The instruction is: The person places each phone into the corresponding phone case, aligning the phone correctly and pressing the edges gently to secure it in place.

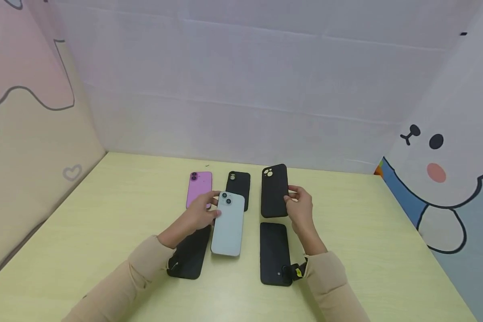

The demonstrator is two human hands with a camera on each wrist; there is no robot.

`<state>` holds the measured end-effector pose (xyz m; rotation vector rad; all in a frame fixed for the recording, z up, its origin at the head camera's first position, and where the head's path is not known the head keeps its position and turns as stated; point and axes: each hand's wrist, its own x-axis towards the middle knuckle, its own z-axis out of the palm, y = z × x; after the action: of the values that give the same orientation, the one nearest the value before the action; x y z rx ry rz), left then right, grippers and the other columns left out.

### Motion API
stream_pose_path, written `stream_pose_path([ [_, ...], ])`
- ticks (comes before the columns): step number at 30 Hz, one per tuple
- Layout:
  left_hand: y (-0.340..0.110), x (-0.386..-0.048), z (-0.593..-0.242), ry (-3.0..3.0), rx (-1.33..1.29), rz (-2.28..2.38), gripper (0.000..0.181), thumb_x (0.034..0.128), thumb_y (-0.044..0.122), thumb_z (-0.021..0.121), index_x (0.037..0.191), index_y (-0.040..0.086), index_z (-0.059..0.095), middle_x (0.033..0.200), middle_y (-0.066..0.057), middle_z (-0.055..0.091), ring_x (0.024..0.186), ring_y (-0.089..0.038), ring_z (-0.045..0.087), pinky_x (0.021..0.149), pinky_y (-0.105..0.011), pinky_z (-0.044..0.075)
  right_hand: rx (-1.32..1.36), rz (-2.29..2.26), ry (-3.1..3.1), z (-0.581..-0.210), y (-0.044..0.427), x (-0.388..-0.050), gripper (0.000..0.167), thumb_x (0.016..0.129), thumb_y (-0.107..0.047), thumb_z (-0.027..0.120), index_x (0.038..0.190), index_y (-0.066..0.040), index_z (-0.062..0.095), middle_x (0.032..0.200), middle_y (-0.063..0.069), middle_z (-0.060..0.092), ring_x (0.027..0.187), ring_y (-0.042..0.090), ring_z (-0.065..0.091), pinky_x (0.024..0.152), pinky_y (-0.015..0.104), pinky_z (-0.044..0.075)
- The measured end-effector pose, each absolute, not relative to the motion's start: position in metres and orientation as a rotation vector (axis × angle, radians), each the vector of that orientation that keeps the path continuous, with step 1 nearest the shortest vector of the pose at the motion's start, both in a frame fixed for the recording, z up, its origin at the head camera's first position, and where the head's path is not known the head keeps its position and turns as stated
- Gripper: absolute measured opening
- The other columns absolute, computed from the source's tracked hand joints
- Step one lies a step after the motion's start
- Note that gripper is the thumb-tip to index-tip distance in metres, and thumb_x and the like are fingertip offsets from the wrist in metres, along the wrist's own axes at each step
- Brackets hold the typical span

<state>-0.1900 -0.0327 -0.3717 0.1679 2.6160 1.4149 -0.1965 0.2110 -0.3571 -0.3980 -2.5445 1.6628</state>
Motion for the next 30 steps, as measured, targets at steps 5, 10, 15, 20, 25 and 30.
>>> stream_pose_path([
  [5, -0.034, -0.194, -0.373, 2.612, 0.130, 1.465, 0.054, 0.0841, 0.000, 0.060, 0.135, 0.008, 0.042, 0.111, -0.014, 0.057, 0.082, -0.019, 0.057, 0.062, -0.026, 0.049, -0.403, 1.710, -2.543, -0.355, 0.208, -0.190, 0.040, 0.094, -0.003, 0.043, 0.134, 0.000, 0.041, 0.124, 0.020, 0.048, 0.099, 0.024, 0.055, 0.080, 0.025, 0.045],
  [10, -0.036, -0.196, -0.370, 2.610, 0.106, 1.527, 0.056, 0.0839, 0.000, 0.060, 0.135, 0.007, 0.041, 0.112, -0.015, 0.058, 0.088, -0.023, 0.057, 0.067, -0.028, 0.051, -0.386, 1.804, -2.510, -0.352, 0.205, -0.184, 0.039, 0.095, -0.003, 0.041, 0.133, 0.005, 0.039, 0.128, 0.022, 0.043, 0.105, 0.024, 0.052, 0.077, 0.016, 0.046],
  [15, -0.037, -0.198, -0.366, 2.575, 0.070, 1.621, 0.057, 0.0839, -0.003, 0.059, 0.137, 0.007, 0.039, 0.113, -0.017, 0.056, 0.081, -0.022, 0.059, 0.065, -0.028, 0.053, -0.351, 1.905, -2.456, -0.351, 0.203, -0.179, 0.039, 0.094, 0.000, 0.042, 0.133, 0.007, 0.038, 0.123, 0.020, 0.043, 0.089, 0.010, 0.055, 0.070, 0.012, 0.047],
  [20, -0.036, -0.200, -0.364, 2.527, 0.054, 1.715, 0.059, 0.0835, -0.006, 0.058, 0.137, 0.007, 0.038, 0.113, -0.018, 0.056, 0.072, -0.019, 0.061, 0.065, -0.034, 0.056, -0.322, 1.998, -2.417, -0.351, 0.202, -0.176, 0.039, 0.094, 0.001, 0.041, 0.132, 0.008, 0.036, 0.116, 0.016, 0.044, 0.077, 0.002, 0.055, 0.068, 0.015, 0.048],
  [25, -0.035, -0.202, -0.364, 2.486, 0.063, 1.799, 0.060, 0.0826, -0.009, 0.057, 0.137, 0.008, 0.039, 0.114, -0.019, 0.056, 0.072, -0.021, 0.062, 0.065, -0.036, 0.056, -0.299, 2.049, -2.414, -0.353, 0.199, -0.170, 0.040, 0.094, 0.001, 0.042, 0.133, 0.008, 0.035, 0.113, 0.015, 0.047, 0.077, 0.002, 0.056, 0.067, 0.017, 0.049],
  [30, -0.035, -0.204, -0.363, 2.460, 0.012, 1.830, 0.061, 0.0829, -0.008, 0.057, 0.137, 0.012, 0.039, 0.115, -0.017, 0.056, 0.077, -0.022, 0.062, 0.065, -0.033, 0.056, -0.285, 2.073, -2.413, -0.354, 0.196, -0.166, 0.039, 0.094, 0.002, 0.043, 0.132, 0.007, 0.036, 0.106, 0.010, 0.050, 0.076, 0.002, 0.055, 0.065, 0.018, 0.048],
])
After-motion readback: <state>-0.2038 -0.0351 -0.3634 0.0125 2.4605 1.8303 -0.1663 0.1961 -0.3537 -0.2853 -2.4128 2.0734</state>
